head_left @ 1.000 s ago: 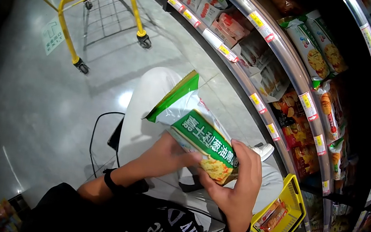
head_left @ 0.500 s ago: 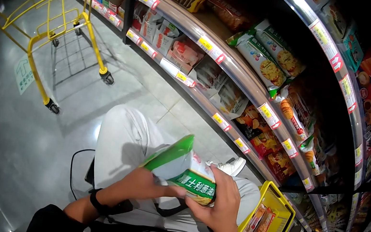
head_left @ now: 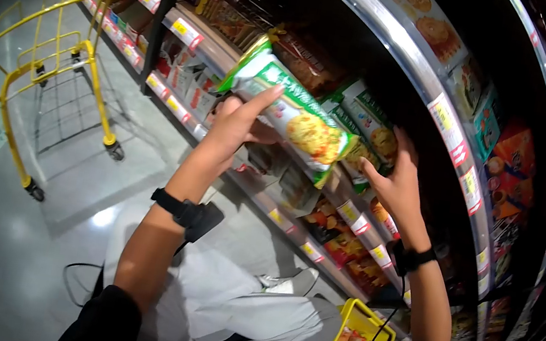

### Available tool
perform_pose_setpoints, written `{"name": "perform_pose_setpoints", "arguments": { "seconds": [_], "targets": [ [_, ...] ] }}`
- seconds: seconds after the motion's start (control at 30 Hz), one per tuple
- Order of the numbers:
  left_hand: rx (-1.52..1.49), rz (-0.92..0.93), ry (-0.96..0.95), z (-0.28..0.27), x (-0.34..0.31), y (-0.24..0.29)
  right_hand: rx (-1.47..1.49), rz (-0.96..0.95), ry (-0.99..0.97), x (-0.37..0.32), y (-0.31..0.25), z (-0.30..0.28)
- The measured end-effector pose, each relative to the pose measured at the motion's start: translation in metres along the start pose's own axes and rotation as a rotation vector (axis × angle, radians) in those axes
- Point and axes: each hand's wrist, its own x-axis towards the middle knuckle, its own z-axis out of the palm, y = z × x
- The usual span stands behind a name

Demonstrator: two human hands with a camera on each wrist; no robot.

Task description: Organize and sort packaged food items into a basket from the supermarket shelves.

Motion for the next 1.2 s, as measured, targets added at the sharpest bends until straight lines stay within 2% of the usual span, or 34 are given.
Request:
{"name": "perform_pose_setpoints", "arguments": {
  "seconds": [0.03,0.07,0.1,0.17,0.23,0.3,0.4,0.43,0.5,0.57,0.63,0.67,0.73,0.77,0.83,0.87,0.93,1.07,1.13,1.2],
  "targets": [
    [0.011,-0.018,0.047,-0.012,0.008,-0.013,-0.164,-0.156,0.101,0.014,0.025,0.016],
    [-0.011,-0.065,0.071,-0.021,0.01,-0.02,-0.197,-0.189,0.073,0.028,0.028,0.017],
    [-0.036,-0.114,0.103,-0.03,0.012,-0.027,-0.185,-0.106,0.004,0.038,0.029,0.02],
    [-0.066,-0.183,0.122,-0.039,0.014,-0.034,0.024,0.189,-0.122,0.057,0.039,0.032],
    [-0.132,-0.127,0.233,-0.036,0.012,-0.038,0.069,0.178,-0.132,0.065,0.046,0.036],
    [-0.153,-0.138,0.219,-0.038,0.013,-0.042,0.111,0.178,-0.137,0.071,0.049,0.034],
    [-0.136,-0.177,0.132,-0.037,0.013,-0.046,0.029,0.261,-0.027,0.075,0.044,0.024],
    [-0.145,-0.176,0.137,-0.037,0.013,-0.048,0.024,0.255,-0.032,0.081,0.062,0.026],
    [-0.066,-0.164,0.124,-0.035,0.015,-0.051,0.008,0.089,0.17,0.098,0.11,0.036],
    [-0.061,-0.162,0.12,-0.031,0.014,-0.052,0.107,0.048,0.191,0.107,0.099,0.036],
    [-0.052,-0.145,0.146,-0.027,0.011,-0.051,-0.167,0.123,-0.028,0.119,0.097,0.035],
    [-0.026,-0.167,0.134,-0.029,0.01,-0.051,-0.163,0.126,-0.022,0.122,0.106,0.042],
    [-0.009,-0.134,0.136,-0.03,0.012,-0.057,0.107,0.287,-0.056,0.131,0.132,0.071],
    [0.002,-0.106,0.139,-0.031,0.014,-0.059,0.114,0.282,-0.059,0.136,0.149,0.087],
    [0.014,-0.104,0.141,-0.031,0.013,-0.055,-0.091,0.074,0.066,0.145,0.181,0.111],
    [0.018,-0.111,0.12,-0.031,0.013,-0.053,-0.086,0.078,0.06,0.151,0.185,0.113],
    [0.026,-0.116,0.087,-0.03,0.015,-0.054,-0.283,0.2,-0.066,0.159,0.199,0.115],
    [0.014,-0.137,0.084,-0.026,0.016,-0.059,-0.173,0.212,0.022,0.155,0.214,0.108],
    [0.048,-0.164,0.076,-0.026,0.014,-0.059,-0.136,0.305,0.003,0.158,0.214,0.107],
    [0.052,-0.148,0.081,-0.027,0.014,-0.063,-0.123,0.245,0.015,0.161,0.217,0.11]
  ]
}}
